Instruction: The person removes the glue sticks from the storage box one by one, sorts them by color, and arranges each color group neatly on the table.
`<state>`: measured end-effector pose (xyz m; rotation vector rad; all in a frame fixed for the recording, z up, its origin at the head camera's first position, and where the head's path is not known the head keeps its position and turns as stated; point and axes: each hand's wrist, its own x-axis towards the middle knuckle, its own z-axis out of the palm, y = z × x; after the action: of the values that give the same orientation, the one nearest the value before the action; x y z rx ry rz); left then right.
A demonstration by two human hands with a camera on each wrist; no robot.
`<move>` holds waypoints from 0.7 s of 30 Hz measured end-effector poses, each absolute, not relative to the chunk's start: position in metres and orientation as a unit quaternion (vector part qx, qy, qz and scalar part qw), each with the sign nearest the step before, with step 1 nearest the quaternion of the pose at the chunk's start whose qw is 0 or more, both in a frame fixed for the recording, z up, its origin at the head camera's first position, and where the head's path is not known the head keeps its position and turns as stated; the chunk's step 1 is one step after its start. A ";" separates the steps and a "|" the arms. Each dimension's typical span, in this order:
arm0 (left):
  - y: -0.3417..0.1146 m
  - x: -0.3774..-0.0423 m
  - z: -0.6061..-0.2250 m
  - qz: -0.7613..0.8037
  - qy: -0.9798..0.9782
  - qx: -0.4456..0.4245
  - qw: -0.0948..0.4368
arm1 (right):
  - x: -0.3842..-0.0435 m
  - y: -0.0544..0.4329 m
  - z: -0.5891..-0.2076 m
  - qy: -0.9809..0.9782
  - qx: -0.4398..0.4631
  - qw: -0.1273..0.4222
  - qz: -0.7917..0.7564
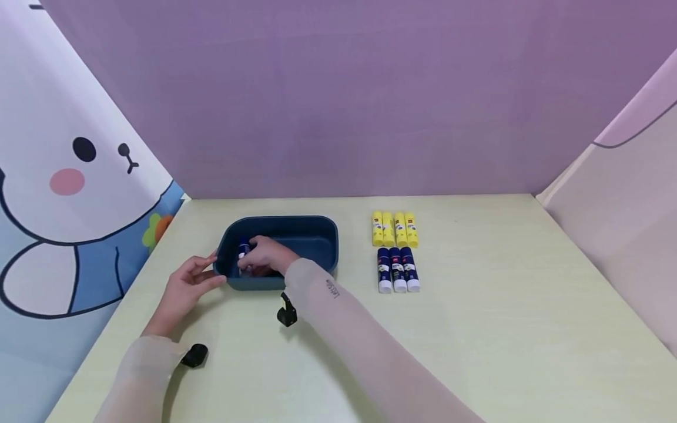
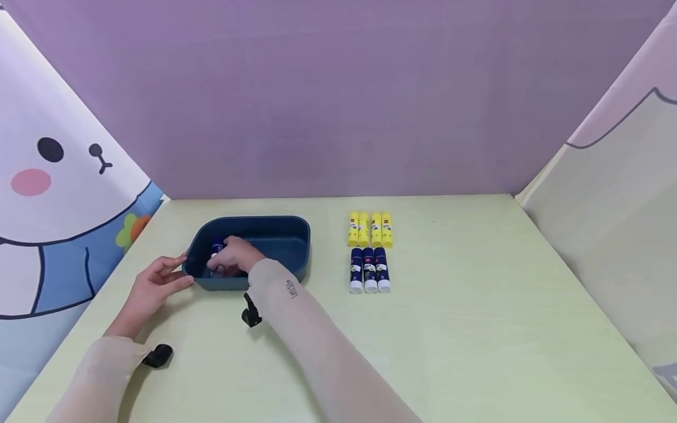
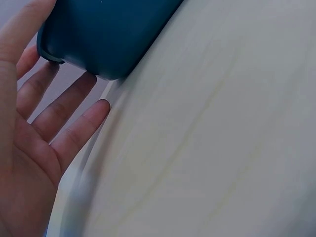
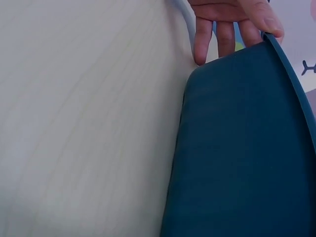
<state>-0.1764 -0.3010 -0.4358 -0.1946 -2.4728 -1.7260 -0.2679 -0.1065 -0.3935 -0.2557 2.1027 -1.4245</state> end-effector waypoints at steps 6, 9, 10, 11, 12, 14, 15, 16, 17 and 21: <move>-0.301 -0.176 -0.432 -0.569 -0.818 -0.058 0.055 | -0.273 -0.098 -0.393 0.767 -0.120 0.321 -0.542; -0.301 -0.176 -0.434 -0.575 -0.814 -0.059 0.057 | -0.275 -0.092 -0.392 0.752 -0.127 0.341 -0.549; -0.301 -0.176 -0.435 -0.578 -0.812 -0.060 0.058 | -0.276 -0.089 -0.391 0.746 -0.130 0.349 -0.553; -0.301 -0.176 -0.436 -0.581 -0.809 -0.062 0.059 | -0.276 -0.087 -0.389 0.738 -0.133 0.356 -0.558; -0.301 -0.176 -0.436 -0.584 -0.807 -0.063 0.060 | -0.277 -0.085 -0.388 0.729 -0.134 0.365 -0.564; -0.301 -0.175 -0.437 -0.589 -0.803 -0.065 0.059 | -0.277 -0.080 -0.384 0.712 -0.132 0.380 -0.575; -0.301 -0.175 -0.437 -0.589 -0.803 -0.066 0.058 | -0.276 -0.078 -0.382 0.703 -0.131 0.387 -0.582; -0.301 -0.175 -0.437 -0.589 -0.804 -0.065 0.057 | -0.276 -0.076 -0.380 0.694 -0.131 0.391 -0.589; -0.301 -0.175 -0.437 -0.589 -0.804 -0.065 0.056 | -0.276 -0.074 -0.379 0.686 -0.132 0.395 -0.596; -0.301 -0.175 -0.436 -0.583 -0.808 -0.060 0.055 | -0.274 -0.068 -0.372 0.661 -0.138 0.403 -0.617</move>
<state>-0.1752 -0.3009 -0.4356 -0.1821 -2.4536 -1.7716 -0.2740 -0.0675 -0.3716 -0.3490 1.6695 -1.5596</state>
